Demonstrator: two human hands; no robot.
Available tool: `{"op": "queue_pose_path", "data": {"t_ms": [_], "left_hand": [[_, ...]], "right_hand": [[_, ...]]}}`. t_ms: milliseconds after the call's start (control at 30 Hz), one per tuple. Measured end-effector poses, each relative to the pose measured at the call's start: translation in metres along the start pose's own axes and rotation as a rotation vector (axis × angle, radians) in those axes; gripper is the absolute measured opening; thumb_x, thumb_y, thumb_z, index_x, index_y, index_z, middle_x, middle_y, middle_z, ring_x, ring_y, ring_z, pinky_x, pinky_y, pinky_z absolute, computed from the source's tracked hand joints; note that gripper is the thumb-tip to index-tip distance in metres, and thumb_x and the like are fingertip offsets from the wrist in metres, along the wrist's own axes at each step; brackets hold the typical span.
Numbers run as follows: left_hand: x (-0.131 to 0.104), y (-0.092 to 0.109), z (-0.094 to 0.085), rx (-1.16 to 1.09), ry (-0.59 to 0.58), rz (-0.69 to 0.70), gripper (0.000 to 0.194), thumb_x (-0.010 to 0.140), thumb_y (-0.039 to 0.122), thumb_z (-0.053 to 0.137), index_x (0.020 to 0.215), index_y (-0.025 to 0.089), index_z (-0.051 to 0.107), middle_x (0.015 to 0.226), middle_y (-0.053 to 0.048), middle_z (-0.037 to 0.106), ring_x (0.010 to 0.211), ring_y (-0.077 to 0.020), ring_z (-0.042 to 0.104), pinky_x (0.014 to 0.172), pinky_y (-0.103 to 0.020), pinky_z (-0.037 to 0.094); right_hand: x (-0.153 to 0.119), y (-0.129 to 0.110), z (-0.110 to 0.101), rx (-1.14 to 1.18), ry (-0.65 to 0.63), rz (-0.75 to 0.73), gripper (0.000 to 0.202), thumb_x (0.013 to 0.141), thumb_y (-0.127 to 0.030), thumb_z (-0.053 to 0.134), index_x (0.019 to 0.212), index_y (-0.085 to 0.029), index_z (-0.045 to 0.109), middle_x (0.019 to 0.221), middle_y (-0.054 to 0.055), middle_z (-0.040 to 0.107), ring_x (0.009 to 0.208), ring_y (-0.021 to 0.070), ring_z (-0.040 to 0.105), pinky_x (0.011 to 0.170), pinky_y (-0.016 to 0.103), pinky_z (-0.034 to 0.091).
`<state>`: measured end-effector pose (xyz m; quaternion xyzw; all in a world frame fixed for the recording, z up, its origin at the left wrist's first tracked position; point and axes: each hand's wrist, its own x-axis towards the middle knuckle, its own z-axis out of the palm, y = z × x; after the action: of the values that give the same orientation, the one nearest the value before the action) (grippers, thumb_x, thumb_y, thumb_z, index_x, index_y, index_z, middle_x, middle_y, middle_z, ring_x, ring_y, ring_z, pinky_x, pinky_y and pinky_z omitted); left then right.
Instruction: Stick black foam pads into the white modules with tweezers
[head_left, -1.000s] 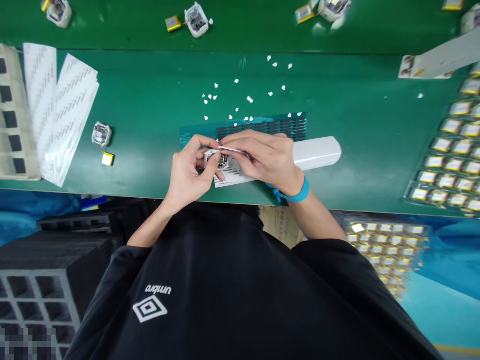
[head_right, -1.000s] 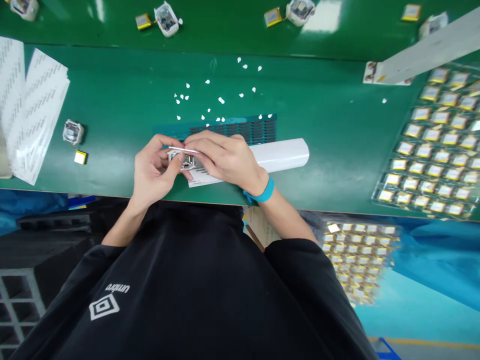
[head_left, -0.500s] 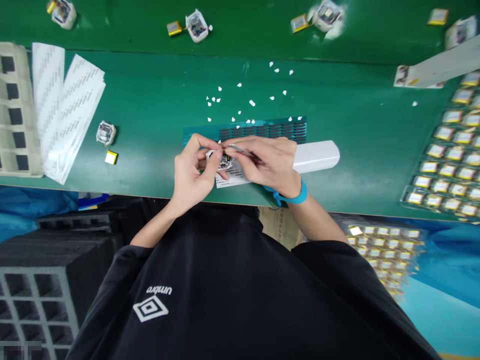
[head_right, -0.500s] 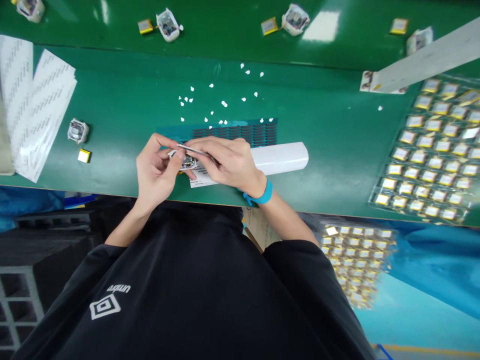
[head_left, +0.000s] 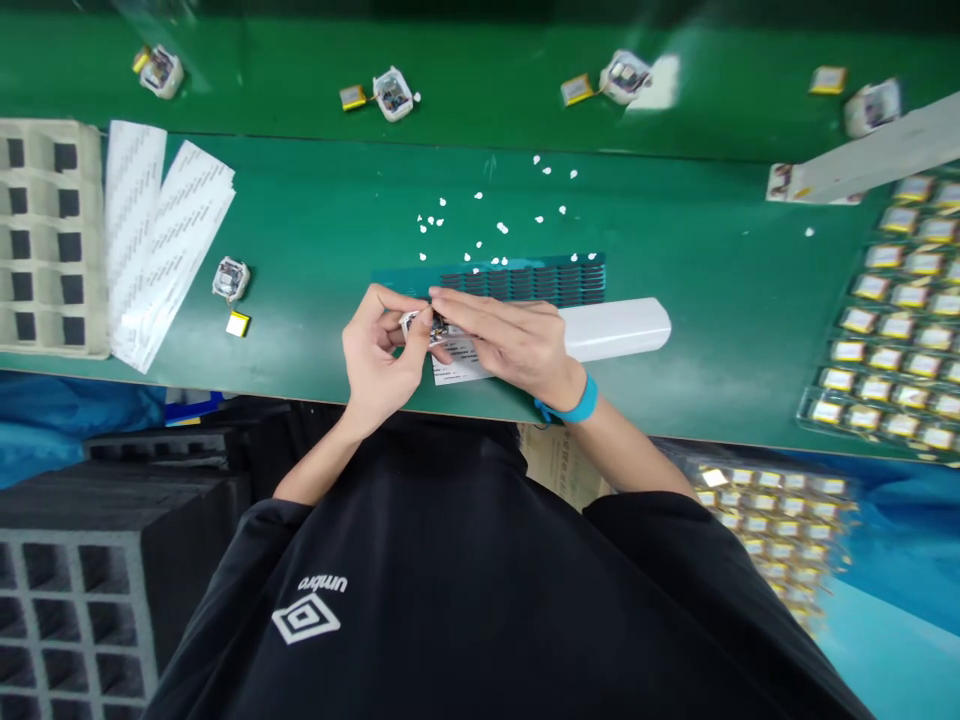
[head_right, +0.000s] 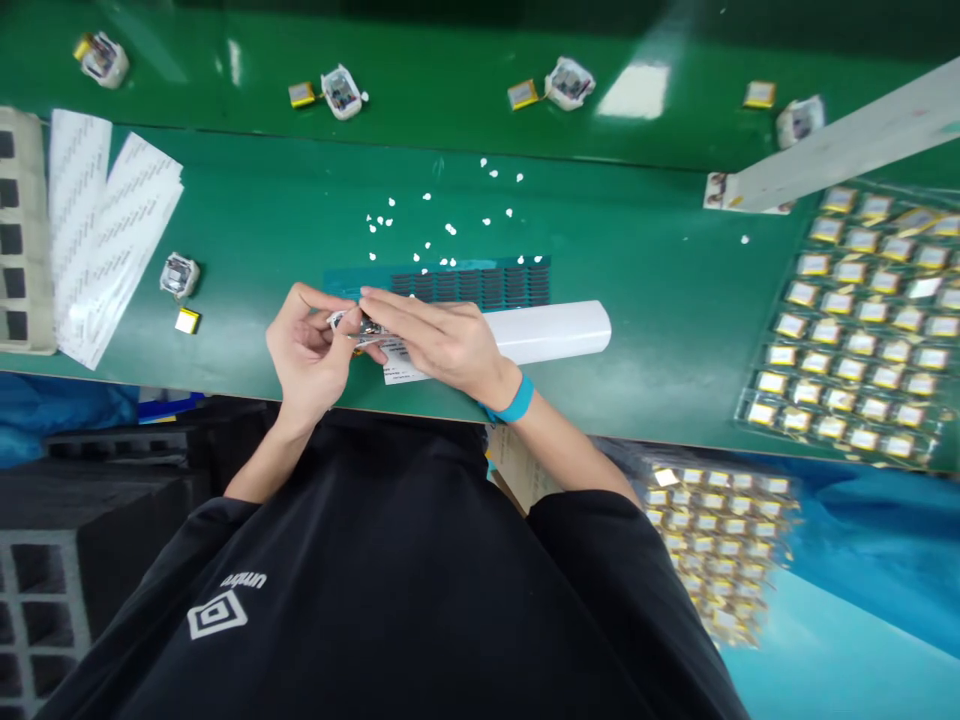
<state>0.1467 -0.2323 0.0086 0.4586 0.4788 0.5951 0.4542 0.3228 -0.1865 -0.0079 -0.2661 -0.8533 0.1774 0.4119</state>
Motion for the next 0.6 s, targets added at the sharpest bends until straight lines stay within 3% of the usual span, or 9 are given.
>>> {"op": "queue_pose_path", "data": {"t_ms": [133,233,300,400,533,600], "left_hand": [[-0.001,0.000,0.002,-0.051,0.030,0.000,0.038,0.096,0.048,0.081,0.093,0.021,0.054,0.071,0.006,0.074,0.046,-0.0101,0.071,0.044,-0.016,0.055],[-0.003,-0.002,0.002,-0.089,0.026,-0.028,0.037,0.096,0.046,0.081,0.093,0.021,0.055,0.070,0.006,0.073,0.046,-0.0108,0.071,0.044,-0.016,0.056],[-0.005,-0.004,0.002,-0.083,0.045,-0.050,0.039,0.095,0.050,0.081,0.092,0.020,0.055,0.071,0.005,0.074,0.045,-0.0110,0.071,0.045,-0.017,0.056],[-0.010,-0.003,0.003,-0.001,0.065,-0.082,0.045,0.094,0.060,0.077,0.089,0.020,0.057,0.070,0.002,0.074,0.047,-0.0123,0.071,0.047,-0.018,0.055],[-0.022,-0.003,0.008,0.087,0.047,-0.121,0.041,0.098,0.056,0.069,0.084,0.019,0.056,0.059,0.001,0.068,0.050,-0.0129,0.069,0.052,-0.020,0.053],[-0.024,-0.009,0.012,0.032,0.032,-0.153,0.034,0.097,0.050,0.066,0.086,0.019,0.056,0.056,0.002,0.063,0.048,-0.0119,0.065,0.052,-0.020,0.051]], "right_hand": [[0.006,-0.006,-0.002,0.170,0.029,0.089,0.035,0.110,-0.019,0.052,0.138,-0.021,0.073,0.128,0.006,0.081,0.101,0.0149,0.082,0.088,0.026,0.066],[0.006,-0.008,-0.001,0.290,-0.031,0.241,0.038,0.113,-0.024,0.047,0.145,-0.022,0.068,0.127,0.006,0.082,0.080,0.0103,0.079,0.080,0.023,0.064],[0.007,-0.008,0.000,0.322,-0.066,0.379,0.040,0.114,-0.036,0.046,0.144,-0.023,0.069,0.120,0.005,0.083,0.071,0.0108,0.075,0.077,0.024,0.063],[0.019,-0.009,0.000,0.301,-0.025,0.520,0.051,0.109,-0.061,0.046,0.113,-0.025,0.081,0.095,0.006,0.082,0.084,0.0194,0.079,0.080,0.030,0.065],[0.036,-0.022,-0.007,0.286,0.008,0.405,0.041,0.108,-0.052,0.051,0.091,-0.027,0.079,0.084,0.006,0.082,0.074,0.0235,0.079,0.063,0.031,0.064],[0.030,-0.018,-0.008,0.310,-0.046,0.459,0.040,0.102,-0.056,0.059,0.082,-0.028,0.078,0.076,0.004,0.080,0.064,0.0233,0.078,0.057,0.029,0.063]]}}
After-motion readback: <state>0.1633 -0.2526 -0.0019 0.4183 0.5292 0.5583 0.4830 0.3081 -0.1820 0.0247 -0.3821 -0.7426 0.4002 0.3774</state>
